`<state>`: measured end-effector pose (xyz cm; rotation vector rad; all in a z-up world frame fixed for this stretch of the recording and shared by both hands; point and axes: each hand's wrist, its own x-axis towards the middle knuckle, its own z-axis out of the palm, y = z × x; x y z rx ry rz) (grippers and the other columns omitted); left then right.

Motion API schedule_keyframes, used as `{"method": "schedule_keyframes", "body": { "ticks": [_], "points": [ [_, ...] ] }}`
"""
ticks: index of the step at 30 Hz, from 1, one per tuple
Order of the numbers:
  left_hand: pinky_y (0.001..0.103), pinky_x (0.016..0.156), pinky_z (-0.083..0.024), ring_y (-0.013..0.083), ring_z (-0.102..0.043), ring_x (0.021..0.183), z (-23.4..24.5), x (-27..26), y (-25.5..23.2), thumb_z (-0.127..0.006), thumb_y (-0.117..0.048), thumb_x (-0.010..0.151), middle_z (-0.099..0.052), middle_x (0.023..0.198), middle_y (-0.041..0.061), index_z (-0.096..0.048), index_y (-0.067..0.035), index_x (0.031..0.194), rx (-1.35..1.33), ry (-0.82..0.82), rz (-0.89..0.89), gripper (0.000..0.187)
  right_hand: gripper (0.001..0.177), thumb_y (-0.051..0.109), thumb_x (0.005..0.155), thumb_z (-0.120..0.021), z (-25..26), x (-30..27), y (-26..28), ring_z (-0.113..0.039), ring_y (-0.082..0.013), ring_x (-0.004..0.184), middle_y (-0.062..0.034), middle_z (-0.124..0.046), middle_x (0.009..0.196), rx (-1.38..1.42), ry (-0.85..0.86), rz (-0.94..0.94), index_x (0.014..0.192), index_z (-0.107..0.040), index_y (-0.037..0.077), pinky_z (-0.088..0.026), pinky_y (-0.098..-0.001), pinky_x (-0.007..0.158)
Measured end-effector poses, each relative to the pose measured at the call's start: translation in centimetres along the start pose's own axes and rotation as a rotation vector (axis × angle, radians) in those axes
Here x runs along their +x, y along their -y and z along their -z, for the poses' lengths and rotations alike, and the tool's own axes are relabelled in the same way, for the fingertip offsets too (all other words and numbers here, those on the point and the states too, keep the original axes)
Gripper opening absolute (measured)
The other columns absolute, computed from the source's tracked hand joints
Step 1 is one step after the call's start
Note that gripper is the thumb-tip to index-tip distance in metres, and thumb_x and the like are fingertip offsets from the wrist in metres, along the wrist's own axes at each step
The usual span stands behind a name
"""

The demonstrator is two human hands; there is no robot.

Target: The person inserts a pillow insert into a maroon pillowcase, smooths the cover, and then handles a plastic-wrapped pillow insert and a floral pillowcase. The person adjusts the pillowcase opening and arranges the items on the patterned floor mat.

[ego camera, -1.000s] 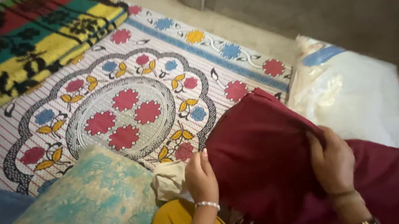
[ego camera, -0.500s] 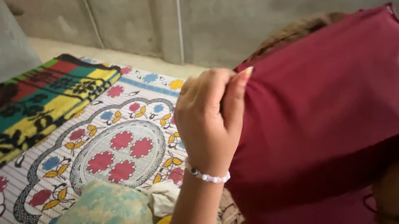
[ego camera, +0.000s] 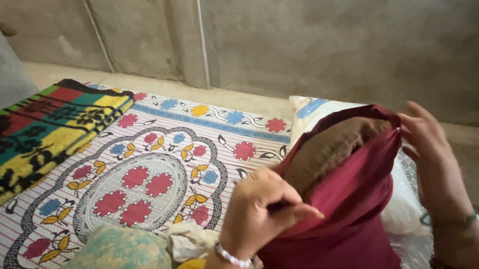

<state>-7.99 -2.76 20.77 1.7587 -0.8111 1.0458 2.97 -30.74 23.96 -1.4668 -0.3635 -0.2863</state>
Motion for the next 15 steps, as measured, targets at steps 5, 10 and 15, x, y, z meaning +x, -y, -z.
{"method": "schedule_keyframes", "body": {
  "ticks": [5, 10, 15],
  "points": [
    [0.028, 0.069, -0.048, 0.0092, -0.057, 0.064, 0.0, -3.9, 1.5, -0.078, -0.045, 0.090, -0.069, 0.077, -0.005, -0.070, -0.016, 0.081, -0.022, -0.192, 0.195, 0.031, 0.033, 0.017, 0.104, -0.055, -1.6, 1.0, -1.4, -0.063, -0.0108, 0.101, -0.0059, -0.070, 0.114, -0.168, 0.085, 0.032, 0.128, -0.064, -0.005, -0.050, -0.0240, 0.087],
    [0.022, 0.081, -0.040, 0.0037, -0.048, 0.094, 2.3, -6.7, 4.7, -0.057, -0.050, 0.101, -0.063, 0.124, 0.003, -0.059, -0.008, 0.132, -0.144, -0.584, 0.490, 0.052, 0.028, 0.019, 0.116, -0.053, -0.7, -0.7, -4.0, -0.059, -0.0075, 0.080, -0.0050, -0.068, 0.096, -0.131, -0.178, 0.114, 0.116, -0.068, -0.004, -0.048, -0.0213, 0.068],
    [0.027, 0.100, -0.045, 0.0067, -0.062, 0.110, 0.9, -9.2, 6.5, -0.055, -0.048, 0.096, -0.068, 0.123, 0.000, -0.057, -0.014, 0.140, -0.400, -0.385, 0.720, 0.055, 0.027, 0.020, 0.121, -0.055, -0.5, -1.5, -3.6, -0.059, -0.0064, 0.087, -0.0040, -0.068, 0.104, 0.012, -0.200, 0.197, 0.119, -0.067, -0.004, -0.048, -0.0211, 0.076]
  ]
}}
